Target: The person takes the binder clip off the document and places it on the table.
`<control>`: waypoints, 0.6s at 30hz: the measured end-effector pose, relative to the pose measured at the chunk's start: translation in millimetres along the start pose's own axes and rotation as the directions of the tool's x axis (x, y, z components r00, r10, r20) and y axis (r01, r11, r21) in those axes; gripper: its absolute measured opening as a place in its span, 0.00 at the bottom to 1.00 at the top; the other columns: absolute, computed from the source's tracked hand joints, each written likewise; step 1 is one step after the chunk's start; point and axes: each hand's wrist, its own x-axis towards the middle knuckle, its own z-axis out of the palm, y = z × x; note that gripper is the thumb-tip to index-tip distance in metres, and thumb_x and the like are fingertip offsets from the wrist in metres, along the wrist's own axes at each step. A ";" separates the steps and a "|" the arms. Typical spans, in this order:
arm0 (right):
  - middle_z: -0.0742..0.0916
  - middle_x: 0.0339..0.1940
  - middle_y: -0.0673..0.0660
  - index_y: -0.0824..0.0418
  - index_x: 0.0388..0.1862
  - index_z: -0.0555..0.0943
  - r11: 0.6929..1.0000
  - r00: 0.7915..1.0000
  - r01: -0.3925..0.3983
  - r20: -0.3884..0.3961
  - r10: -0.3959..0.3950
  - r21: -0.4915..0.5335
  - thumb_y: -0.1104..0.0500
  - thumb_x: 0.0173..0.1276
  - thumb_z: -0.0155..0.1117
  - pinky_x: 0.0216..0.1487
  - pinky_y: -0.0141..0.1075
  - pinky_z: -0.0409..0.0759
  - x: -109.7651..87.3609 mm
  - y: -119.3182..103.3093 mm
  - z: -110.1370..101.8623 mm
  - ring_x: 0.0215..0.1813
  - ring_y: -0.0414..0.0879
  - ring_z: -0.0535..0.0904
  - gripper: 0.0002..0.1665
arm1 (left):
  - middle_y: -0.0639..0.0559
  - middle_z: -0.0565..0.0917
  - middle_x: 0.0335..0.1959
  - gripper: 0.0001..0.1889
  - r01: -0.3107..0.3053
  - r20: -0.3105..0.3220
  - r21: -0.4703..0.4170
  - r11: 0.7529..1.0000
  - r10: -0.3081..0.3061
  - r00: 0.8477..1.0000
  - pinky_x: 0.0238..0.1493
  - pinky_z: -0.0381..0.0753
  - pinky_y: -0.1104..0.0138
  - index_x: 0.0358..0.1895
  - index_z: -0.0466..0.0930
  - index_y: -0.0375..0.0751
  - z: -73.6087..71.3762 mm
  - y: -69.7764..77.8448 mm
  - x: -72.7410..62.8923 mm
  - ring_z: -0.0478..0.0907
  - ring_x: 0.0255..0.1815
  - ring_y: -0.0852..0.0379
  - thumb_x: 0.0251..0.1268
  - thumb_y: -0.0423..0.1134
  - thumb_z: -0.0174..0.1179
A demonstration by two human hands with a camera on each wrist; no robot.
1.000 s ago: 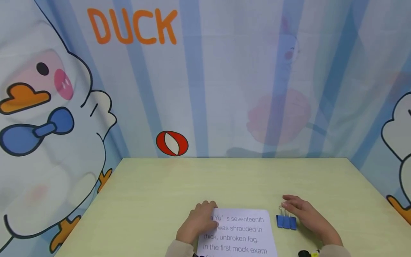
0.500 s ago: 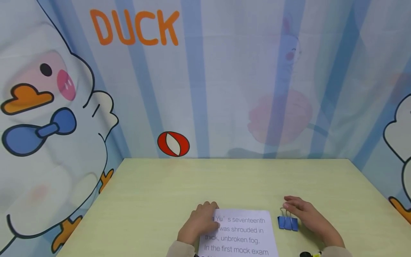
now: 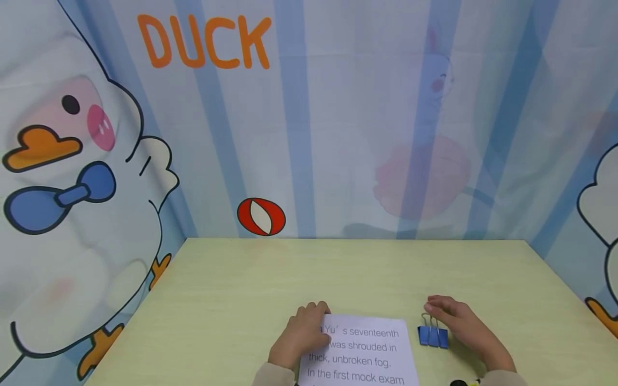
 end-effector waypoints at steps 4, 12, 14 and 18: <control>0.69 0.72 0.76 0.78 0.69 0.68 1.000 1.000 -0.006 -0.013 0.006 0.000 0.47 0.81 0.51 0.68 0.64 0.64 0.1 -2.3 0.5 0.74 0.73 0.60 0.36 | 0.50 0.76 0.38 0.24 0.000 -0.007 0.000 1.000 0.000 1.000 0.48 0.76 0.47 0.52 0.80 0.39 -1.0 -1.7 -0.7 0.73 0.42 0.48 0.50 0.35 0.75; 0.74 0.68 0.75 0.77 0.67 0.70 0.999 0.998 -0.041 -0.058 0.040 -0.029 0.44 0.81 0.50 0.66 0.63 0.66 1.1 -5.7 0.9 0.71 0.72 0.65 0.37 | 0.48 0.76 0.40 0.20 0.004 -0.004 0.013 1.000 -0.004 1.000 0.50 0.74 0.43 0.51 0.80 0.38 -10.1 -8.2 -1.8 0.72 0.44 0.45 0.56 0.39 0.72; 0.75 0.67 0.75 0.77 0.66 0.71 0.999 0.998 -0.031 -0.064 0.029 -0.031 0.45 0.81 0.51 0.65 0.63 0.67 0.1 -7.3 0.0 0.70 0.72 0.67 0.36 | 0.47 0.76 0.40 0.19 0.012 -0.002 0.010 1.000 -0.012 1.000 0.50 0.74 0.43 0.51 0.80 0.37 -12.3 -10.0 -1.6 0.73 0.44 0.45 0.57 0.39 0.71; 0.78 0.64 0.73 0.76 0.65 0.73 0.999 0.997 -0.003 -0.075 0.000 -0.047 0.46 0.81 0.50 0.65 0.63 0.67 -2.7 -11.0 -2.8 0.69 0.71 0.69 0.34 | 0.47 0.77 0.40 0.18 0.019 0.007 0.005 1.000 -0.019 1.000 0.50 0.74 0.42 0.50 0.79 0.38 -15.2 -13.0 -1.0 0.74 0.43 0.44 0.59 0.41 0.70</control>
